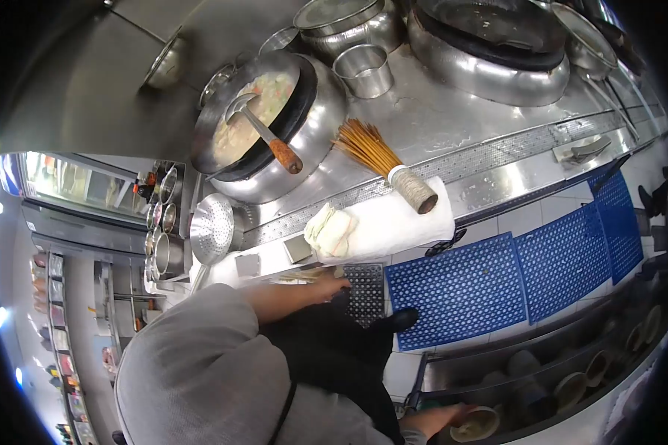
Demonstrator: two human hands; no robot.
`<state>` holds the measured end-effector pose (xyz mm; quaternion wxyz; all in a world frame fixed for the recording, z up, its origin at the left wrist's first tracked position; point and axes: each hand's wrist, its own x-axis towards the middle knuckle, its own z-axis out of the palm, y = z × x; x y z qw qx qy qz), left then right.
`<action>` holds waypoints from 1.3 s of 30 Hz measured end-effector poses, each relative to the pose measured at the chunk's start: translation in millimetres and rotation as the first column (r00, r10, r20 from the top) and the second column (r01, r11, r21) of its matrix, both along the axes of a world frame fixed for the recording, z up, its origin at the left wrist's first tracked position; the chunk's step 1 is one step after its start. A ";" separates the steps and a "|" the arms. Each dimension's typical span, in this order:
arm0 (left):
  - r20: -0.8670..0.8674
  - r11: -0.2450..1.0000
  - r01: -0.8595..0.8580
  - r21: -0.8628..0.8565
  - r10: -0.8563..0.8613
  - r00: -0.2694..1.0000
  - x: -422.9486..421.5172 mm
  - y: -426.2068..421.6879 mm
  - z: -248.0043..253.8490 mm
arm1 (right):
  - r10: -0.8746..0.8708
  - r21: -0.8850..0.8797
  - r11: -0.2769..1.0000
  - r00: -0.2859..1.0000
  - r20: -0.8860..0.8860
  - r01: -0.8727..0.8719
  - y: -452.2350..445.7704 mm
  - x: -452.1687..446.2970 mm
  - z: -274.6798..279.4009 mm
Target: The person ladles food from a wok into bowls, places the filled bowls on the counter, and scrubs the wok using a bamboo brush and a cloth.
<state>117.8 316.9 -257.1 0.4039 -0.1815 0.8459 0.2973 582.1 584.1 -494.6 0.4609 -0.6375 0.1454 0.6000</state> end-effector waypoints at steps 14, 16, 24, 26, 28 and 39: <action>0.050 0.652 0.674 0.346 -0.731 0.681 23.5 122.0 47.5 | 0.408 0.131 0.912 0.892 -0.196 -0.389 65.5 -90.7 25.6; -0.043 0.576 0.682 0.451 -0.749 0.661 28.3 159.4 66.4 | 0.665 0.585 0.747 0.356 -0.657 -0.317 103.4 -146.6 67.3; -0.005 0.303 0.391 0.869 -0.785 0.619 -7.0 331.4 191.6 | 0.721 0.190 0.461 0.491 0.489 -0.867 263.1 -265.0 239.8; -0.014 0.276 0.333 0.901 -0.752 0.660 -14.4 375.5 210.7 | 0.637 0.037 0.305 0.233 0.735 -0.952 301.0 -247.7 240.1; -0.057 0.210 0.356 0.911 -0.790 0.610 -19.3 429.0 225.9 | 0.511 -0.141 0.298 0.033 0.859 -0.944 324.6 -222.5 245.8; -0.164 0.012 0.695 0.719 -0.969 0.187 2.9 728.4 111.4 | 0.446 0.091 0.855 0.813 0.375 -0.511 514.9 -117.6 191.8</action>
